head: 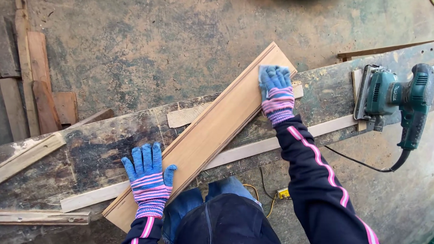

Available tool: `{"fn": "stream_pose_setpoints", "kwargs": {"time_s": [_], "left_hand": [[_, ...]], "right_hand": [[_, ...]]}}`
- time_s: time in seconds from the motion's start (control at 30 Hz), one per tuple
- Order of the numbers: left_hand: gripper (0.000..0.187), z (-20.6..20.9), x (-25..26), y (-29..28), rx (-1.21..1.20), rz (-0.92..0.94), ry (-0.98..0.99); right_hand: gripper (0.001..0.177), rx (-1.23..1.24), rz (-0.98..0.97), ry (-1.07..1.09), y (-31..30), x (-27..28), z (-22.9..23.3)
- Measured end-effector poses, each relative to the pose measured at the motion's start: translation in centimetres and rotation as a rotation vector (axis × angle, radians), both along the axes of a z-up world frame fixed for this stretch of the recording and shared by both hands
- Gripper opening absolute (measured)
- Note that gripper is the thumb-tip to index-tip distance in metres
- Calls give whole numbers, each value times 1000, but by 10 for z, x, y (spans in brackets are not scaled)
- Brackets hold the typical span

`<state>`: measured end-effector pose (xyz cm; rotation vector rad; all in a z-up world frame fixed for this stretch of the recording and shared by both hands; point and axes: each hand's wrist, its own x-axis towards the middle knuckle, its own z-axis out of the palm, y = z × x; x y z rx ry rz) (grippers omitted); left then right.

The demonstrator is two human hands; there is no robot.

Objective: Sanding a piece of wood manually using sandpaper.

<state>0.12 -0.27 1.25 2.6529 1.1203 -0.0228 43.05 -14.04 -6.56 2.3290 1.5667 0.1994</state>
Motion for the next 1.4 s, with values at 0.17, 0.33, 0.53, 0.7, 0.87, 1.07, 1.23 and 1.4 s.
{"fn": "stream_pose_setpoints", "kwargs": {"time_s": [0.17, 0.33, 0.53, 0.7, 0.87, 1.07, 1.23, 1.4], "left_hand": [[86, 6, 5, 1, -10, 24, 25], [86, 4, 4, 3, -11, 3, 46], [85, 5, 2, 2, -10, 0, 52], [88, -3, 2, -2, 35, -12, -20], [88, -9, 2, 0, 31, 14, 7], [86, -14, -2, -5, 48, 7, -63], [87, -18, 1, 1, 67, 25, -28], [89, -6, 8, 2, 72, 26, 138]], "right_hand": [[72, 418, 61, 804, 3, -129, 38], [58, 238, 427, 552, -18, -143, 81], [46, -194, -156, 186, -44, 7, -12], [55, 396, 136, 316, -29, -103, 33], [34, -45, 287, 99, 13, -76, 33], [40, 310, -255, 257, 23, 31, -5], [49, 361, 38, 140, 48, -119, 68], [54, 455, 334, 223, 26, -104, 67]]}}
